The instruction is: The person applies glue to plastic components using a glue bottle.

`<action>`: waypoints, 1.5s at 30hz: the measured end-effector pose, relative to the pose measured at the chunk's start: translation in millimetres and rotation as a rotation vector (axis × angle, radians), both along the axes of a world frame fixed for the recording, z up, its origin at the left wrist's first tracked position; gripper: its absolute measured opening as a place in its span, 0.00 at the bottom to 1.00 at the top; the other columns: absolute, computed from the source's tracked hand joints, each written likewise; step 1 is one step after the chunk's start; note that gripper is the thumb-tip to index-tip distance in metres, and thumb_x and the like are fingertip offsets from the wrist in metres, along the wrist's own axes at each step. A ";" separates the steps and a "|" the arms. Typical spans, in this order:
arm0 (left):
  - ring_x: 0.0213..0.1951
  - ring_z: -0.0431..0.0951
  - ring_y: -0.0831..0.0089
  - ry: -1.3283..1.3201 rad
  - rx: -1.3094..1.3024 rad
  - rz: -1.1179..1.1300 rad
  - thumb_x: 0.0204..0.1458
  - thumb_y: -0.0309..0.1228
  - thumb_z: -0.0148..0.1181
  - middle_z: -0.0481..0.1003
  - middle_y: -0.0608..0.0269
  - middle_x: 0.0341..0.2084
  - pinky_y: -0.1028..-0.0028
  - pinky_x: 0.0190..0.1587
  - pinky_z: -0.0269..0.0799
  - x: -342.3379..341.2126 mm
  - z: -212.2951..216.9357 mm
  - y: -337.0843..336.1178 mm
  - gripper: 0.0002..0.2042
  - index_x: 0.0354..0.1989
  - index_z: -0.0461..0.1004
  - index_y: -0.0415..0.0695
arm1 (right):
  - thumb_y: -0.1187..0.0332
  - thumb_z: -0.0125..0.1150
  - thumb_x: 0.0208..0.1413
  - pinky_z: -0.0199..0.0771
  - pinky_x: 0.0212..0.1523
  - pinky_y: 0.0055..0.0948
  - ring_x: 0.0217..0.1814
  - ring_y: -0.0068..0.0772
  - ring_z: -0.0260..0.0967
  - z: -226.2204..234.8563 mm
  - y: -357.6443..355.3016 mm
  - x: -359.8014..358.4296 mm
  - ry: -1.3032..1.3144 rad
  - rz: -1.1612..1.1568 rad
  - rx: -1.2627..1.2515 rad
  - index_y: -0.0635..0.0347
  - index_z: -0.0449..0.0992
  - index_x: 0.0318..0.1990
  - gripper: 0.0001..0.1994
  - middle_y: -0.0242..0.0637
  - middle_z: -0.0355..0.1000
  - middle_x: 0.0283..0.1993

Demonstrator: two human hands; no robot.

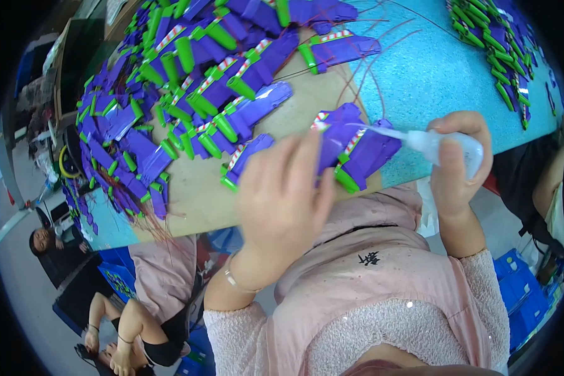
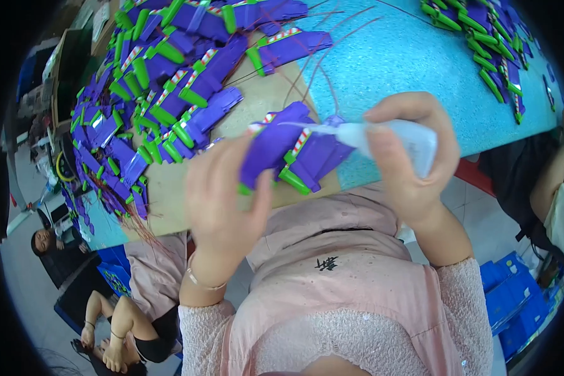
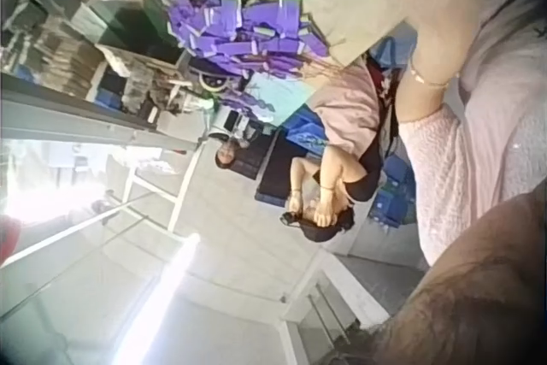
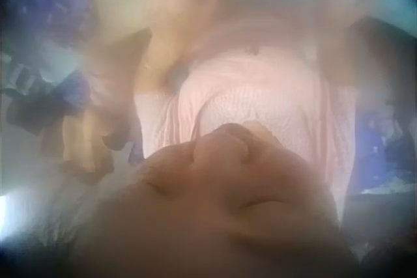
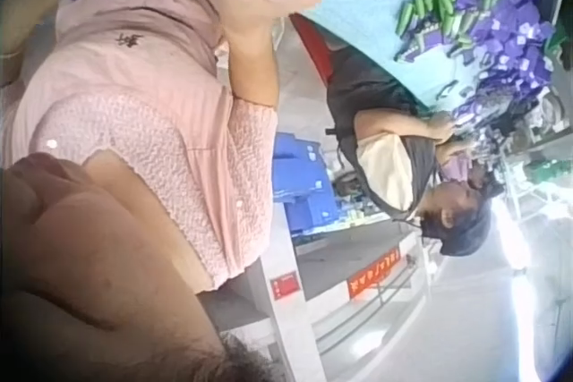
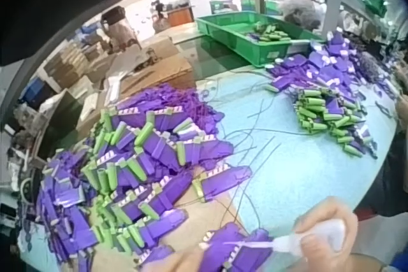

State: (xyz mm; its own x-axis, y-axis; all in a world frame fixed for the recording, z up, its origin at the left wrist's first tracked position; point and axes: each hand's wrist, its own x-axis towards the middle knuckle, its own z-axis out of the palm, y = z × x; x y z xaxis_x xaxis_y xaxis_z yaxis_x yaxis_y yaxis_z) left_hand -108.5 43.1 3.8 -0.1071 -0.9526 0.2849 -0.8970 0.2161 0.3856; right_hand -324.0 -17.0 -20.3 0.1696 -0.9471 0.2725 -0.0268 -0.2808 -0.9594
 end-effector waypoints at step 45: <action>0.42 0.70 0.53 -0.236 0.092 0.162 0.41 0.33 0.68 0.71 0.49 0.42 0.62 0.46 0.64 44.3 -16.4 32.5 0.27 0.51 0.67 0.38 | 0.67 0.59 0.56 0.63 0.37 0.19 0.35 0.18 0.64 -9.9 -8.1 -1.8 -0.048 -0.089 0.147 0.64 0.73 0.36 0.08 0.32 0.70 0.35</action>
